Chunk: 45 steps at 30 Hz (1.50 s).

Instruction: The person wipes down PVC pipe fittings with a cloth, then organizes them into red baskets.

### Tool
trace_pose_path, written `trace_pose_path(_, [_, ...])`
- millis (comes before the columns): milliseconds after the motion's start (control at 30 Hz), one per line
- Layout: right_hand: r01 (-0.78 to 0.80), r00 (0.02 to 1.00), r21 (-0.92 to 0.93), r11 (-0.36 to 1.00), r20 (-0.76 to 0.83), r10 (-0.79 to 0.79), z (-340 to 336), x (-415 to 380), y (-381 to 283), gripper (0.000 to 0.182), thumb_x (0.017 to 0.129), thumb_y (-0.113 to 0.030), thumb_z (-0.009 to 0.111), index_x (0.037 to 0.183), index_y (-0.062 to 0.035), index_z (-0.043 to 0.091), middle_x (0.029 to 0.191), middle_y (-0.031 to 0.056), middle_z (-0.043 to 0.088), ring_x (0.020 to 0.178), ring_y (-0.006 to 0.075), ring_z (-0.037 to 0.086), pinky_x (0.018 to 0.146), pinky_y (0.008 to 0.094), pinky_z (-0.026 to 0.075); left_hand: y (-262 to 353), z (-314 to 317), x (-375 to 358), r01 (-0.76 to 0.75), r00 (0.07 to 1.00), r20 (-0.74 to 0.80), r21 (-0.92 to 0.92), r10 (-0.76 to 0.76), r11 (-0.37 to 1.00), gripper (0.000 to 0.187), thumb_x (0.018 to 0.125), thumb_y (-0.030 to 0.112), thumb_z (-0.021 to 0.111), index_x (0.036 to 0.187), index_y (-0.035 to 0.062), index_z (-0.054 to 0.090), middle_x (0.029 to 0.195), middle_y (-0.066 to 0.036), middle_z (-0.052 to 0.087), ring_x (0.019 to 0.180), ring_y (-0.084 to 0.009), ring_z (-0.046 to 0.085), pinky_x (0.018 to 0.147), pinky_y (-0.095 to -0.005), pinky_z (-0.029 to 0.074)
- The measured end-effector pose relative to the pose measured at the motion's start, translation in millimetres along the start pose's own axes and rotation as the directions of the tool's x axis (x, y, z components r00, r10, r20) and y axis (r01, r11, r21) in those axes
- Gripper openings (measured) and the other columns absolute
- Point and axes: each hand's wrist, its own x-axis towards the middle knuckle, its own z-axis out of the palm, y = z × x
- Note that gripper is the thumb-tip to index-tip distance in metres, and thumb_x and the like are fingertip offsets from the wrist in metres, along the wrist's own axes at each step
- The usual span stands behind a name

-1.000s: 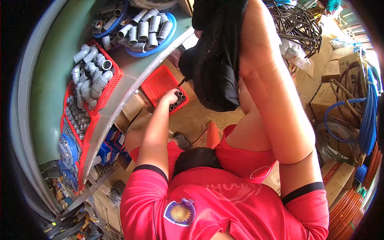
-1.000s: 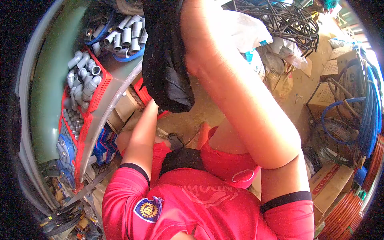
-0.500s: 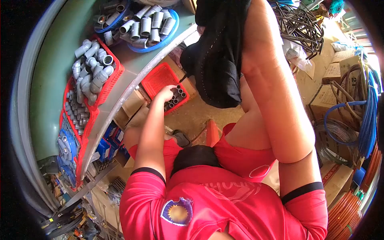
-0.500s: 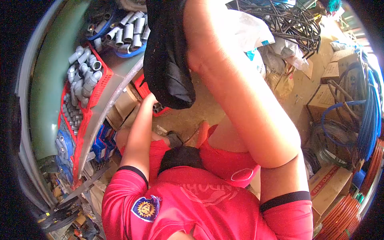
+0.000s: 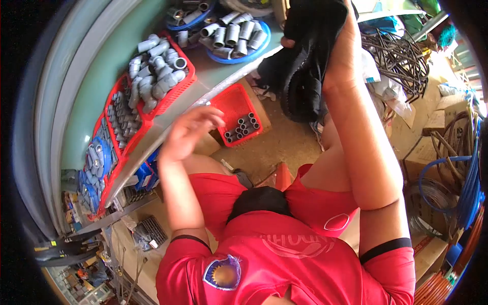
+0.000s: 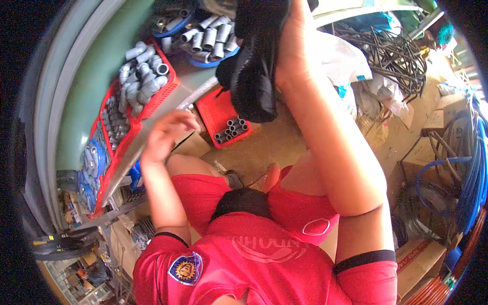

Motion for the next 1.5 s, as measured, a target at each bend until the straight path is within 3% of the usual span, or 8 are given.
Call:
trace_pose_path(133, [-0.03,0.999,-0.046,0.998,0.026,0.031,1.8,3.6,6.5,0.054,0.095,-0.057,0.06,0.11,-0.005,0.065,0.084,0.0052,0.065,0.069,0.0173,0.062,0.057,0.0302,0.05,47.8,-57.3,3.4,0.126,0.827,-0.537,0.463,0.165,0.877,0.032,0.091,0.018,0.071,0.12,0.0048,0.067,0.101,-0.005,0.068,0.095,-0.0185,0.065,0.085,-0.0335,0.051])
trace_pose_path(200, [-0.076,0.973,0.011,0.997,0.22,0.072,-28.2,19.4,24.3,0.058,0.097,-0.063,0.051,0.106,-0.0068,0.064,0.084,0.0077,0.064,0.069,0.0203,0.061,0.058,0.0326,0.052,39.9,-85.5,9.0,0.298,0.796,-0.414,0.903,0.443,0.308,0.04,0.085,0.026,0.077,0.121,0.0129,0.069,0.113,-0.007,0.067,0.101,-0.0285,0.065,0.087,-0.0397,0.051])
trace_pose_path(267, [-0.04,0.991,-0.086,0.995,0.121,0.051,-20.1,15.7,28.6,0.06,0.095,-0.065,0.053,0.107,-0.0071,0.066,0.083,0.0053,0.064,0.068,0.0169,0.061,0.055,0.0317,0.051,44.4,-77.7,13.3,0.46,0.841,-0.473,0.881,0.264,0.111,0.046,0.079,0.037,0.08,0.12,0.0195,0.07,0.122,-0.004,0.064,0.116,-0.0328,0.057,0.095,-0.0516,0.044])
trace_pose_path(767, [-0.216,0.976,-0.267,0.939,-0.08,0.201,-10.9,24.2,61.8,0.049,0.093,-0.062,0.059,0.1,-0.0143,0.069,0.079,-0.0002,0.066,0.061,0.0114,0.06,0.05,0.0257,0.047,18.5,-77.6,10.4,0.435,0.785,-0.477,0.879,0.395,0.196,0.047,0.08,0.042,0.079,0.121,0.0206,0.072,0.119,-0.002,0.067,0.117,-0.0295,0.056,0.097,-0.0519,0.039])
trace_pose_path(1000, [-0.179,0.984,-0.216,0.96,-0.048,0.173,-15.5,22.4,66.0,0.053,0.091,-0.056,0.067,0.114,-0.0081,0.064,0.091,0.005,0.066,0.069,0.0155,0.064,0.055,0.031,0.052,2.7,-121.4,-32.6,0.477,0.492,-0.581,0.803,0.649,0.357,0.026,0.087,0.032,0.073,0.11,0.0209,0.073,0.108,-0.004,0.069,0.101,-0.0329,0.064,0.087,-0.045,0.049])
trace_pose_path(1267, [-0.141,0.989,-0.232,0.962,0.008,0.147,-1.0,21.2,60.6,0.05,0.095,-0.062,0.055,0.11,-0.0164,0.066,0.084,-0.0003,0.067,0.067,0.0122,0.062,0.055,0.028,0.049,-33.3,-190.1,-134.2,0.617,0.645,-0.763,0.556,0.047,0.557,0.025,0.091,0.025,0.071,0.102,0.003,0.074,0.091,-0.013,0.075,0.083,-0.0199,0.072,0.077,-0.0347,0.053])
trace_pose_path(1300, [-0.171,0.981,-0.22,0.961,0.055,0.187,-5.1,25.0,61.2,0.053,0.092,-0.061,0.062,0.113,-0.0114,0.066,0.091,0.0033,0.067,0.076,0.0143,0.065,0.067,0.0313,0.054,-39.2,-191.0,-134.7,0.567,0.641,-0.765,0.528,0.064,0.632,0.03,0.092,0.029,0.07,0.101,0.0003,0.074,0.087,-0.013,0.075,0.08,-0.0168,0.07,0.075,-0.0336,0.052])
trace_pose_path(1500, [-0.207,0.977,-0.247,0.947,-0.001,0.213,-4.2,29.2,81.0,0.051,0.093,-0.063,0.058,0.109,-0.0152,0.066,0.083,0.0008,0.066,0.066,0.0134,0.061,0.053,0.0283,0.049,-51.6,-201.5,-125.7,0.667,0.603,-0.797,0.497,-0.011,0.555,0.029,0.089,0.032,0.072,0.101,0.0054,0.077,0.089,-0.016,0.075,0.084,-0.0257,0.073,0.076,-0.0363,0.054])
